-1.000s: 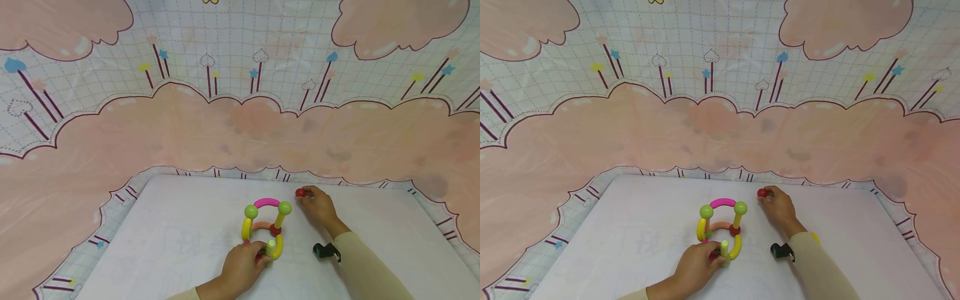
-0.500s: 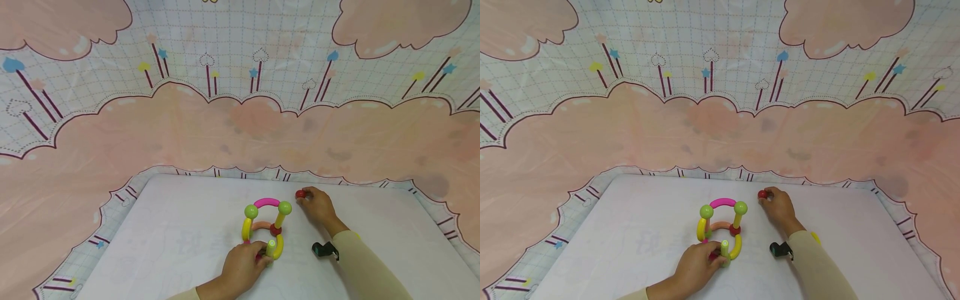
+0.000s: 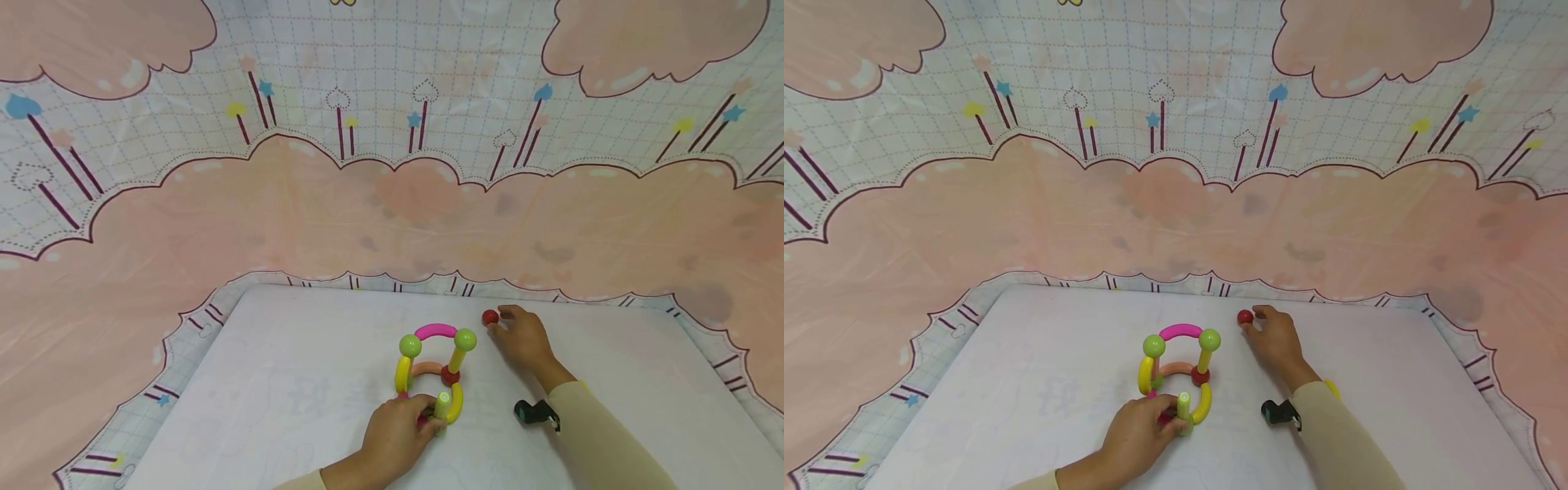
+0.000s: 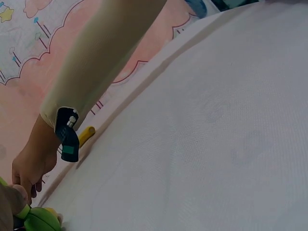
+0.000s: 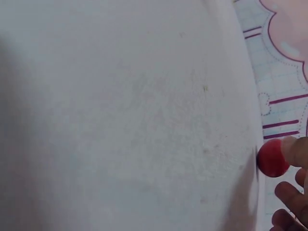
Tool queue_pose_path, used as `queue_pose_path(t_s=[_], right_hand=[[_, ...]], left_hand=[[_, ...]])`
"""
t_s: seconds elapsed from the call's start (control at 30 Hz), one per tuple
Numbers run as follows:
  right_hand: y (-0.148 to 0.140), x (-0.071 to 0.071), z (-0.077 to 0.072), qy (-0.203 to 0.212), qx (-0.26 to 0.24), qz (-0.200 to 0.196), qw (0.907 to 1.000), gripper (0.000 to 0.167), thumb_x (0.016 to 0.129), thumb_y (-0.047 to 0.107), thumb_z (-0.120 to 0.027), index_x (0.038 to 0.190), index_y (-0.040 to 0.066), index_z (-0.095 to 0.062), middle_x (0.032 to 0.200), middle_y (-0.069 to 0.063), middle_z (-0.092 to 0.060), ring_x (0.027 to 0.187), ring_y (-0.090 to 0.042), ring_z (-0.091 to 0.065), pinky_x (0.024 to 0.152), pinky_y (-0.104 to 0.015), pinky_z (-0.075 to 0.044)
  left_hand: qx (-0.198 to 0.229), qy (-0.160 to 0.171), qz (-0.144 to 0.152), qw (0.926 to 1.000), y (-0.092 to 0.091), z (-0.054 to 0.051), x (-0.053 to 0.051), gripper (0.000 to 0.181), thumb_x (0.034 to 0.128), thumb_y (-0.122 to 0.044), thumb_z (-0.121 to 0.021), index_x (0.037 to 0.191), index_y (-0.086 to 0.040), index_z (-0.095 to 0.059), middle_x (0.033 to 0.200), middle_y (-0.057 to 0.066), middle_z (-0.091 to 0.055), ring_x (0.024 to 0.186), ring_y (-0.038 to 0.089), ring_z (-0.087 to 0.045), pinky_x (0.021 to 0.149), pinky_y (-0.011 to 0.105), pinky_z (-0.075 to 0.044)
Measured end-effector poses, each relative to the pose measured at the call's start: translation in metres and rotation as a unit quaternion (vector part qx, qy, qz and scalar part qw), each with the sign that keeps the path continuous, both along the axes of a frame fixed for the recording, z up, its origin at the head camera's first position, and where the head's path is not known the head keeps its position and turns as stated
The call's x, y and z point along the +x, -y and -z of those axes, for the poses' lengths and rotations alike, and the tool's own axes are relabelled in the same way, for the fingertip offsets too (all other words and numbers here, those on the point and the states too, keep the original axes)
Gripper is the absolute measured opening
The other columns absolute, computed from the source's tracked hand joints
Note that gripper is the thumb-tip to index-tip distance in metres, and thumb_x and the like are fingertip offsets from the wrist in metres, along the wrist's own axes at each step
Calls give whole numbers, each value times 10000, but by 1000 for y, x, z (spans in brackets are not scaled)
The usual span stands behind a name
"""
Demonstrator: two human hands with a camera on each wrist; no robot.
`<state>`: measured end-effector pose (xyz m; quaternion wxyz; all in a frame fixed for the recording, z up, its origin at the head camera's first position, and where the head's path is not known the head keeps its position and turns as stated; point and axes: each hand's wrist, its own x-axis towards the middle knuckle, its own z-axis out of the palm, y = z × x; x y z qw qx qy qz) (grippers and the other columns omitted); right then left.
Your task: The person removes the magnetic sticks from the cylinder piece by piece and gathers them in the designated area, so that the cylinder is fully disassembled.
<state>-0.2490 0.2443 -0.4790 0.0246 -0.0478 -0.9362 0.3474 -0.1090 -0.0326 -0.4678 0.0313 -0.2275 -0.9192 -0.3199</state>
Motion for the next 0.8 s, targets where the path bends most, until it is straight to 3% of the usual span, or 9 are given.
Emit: queue_pose_path(t_s=[0.13, 0.27, 0.37, 0.57, 0.8], right_hand=[[-3, 8, -7, -293, -98, 72, 9995, 479, 975, 266, -710, 1380, 42, -586, 1338, -195, -625, 1321, -438, -468, 1088, -627, -375], [-4, 19, -15, -959, -75, -88, 9953, 417, 976, 244, -715, 1318, 22, -624, 1266, -186, -663, 1264, -411, -516, 1055, -590, -419], [-2, 30, -23, -1393, -176, -199, 9899, 374, 974, 219, -719, 1277, 13, -648, 1228, -175, -681, 1221, -386, -540, 1024, -559, -446], [8, 56, -40, -1873, -416, -273, 9810, 293, 979, 191, -716, 1222, 34, -672, 1187, -129, -696, 1142, -317, -571, 965, -511, -459], [20, 92, -50, -2501, -588, -417, 9655, 258, 955, 87, -729, 1205, 75, -665, 1106, -36, -712, 1027, -226, -579, 880, -304, -444]], left_hand=[[-19, 18, 4, 10000, 0, 0, -1, 292, 865, -311, -834, 1097, -147, -764, 942, -117, -747, 759, 4, -601, 689, 276, -526], [-33, 32, 15, 10000, -1, 1, -1, 291, 871, -312, -829, 1104, -152, -761, 954, -119, -747, 777, 9, -611, 695, 280, -531], [-43, 51, 30, 10000, 0, 1, -1, 288, 873, -311, -828, 1103, -154, -759, 954, -123, -745, 781, 10, -614, 695, 281, -532], [-59, -32, 33, 10000, 0, 0, 0, 277, 867, -305, -835, 1086, -152, -764, 947, -124, -744, 787, 18, -623, 697, 282, -536], [-8, -59, 60, 10000, 1, 1, 1, 271, 866, -295, -839, 1084, -151, -764, 954, -123, -745, 802, 21, -630, 700, 284, -536]])
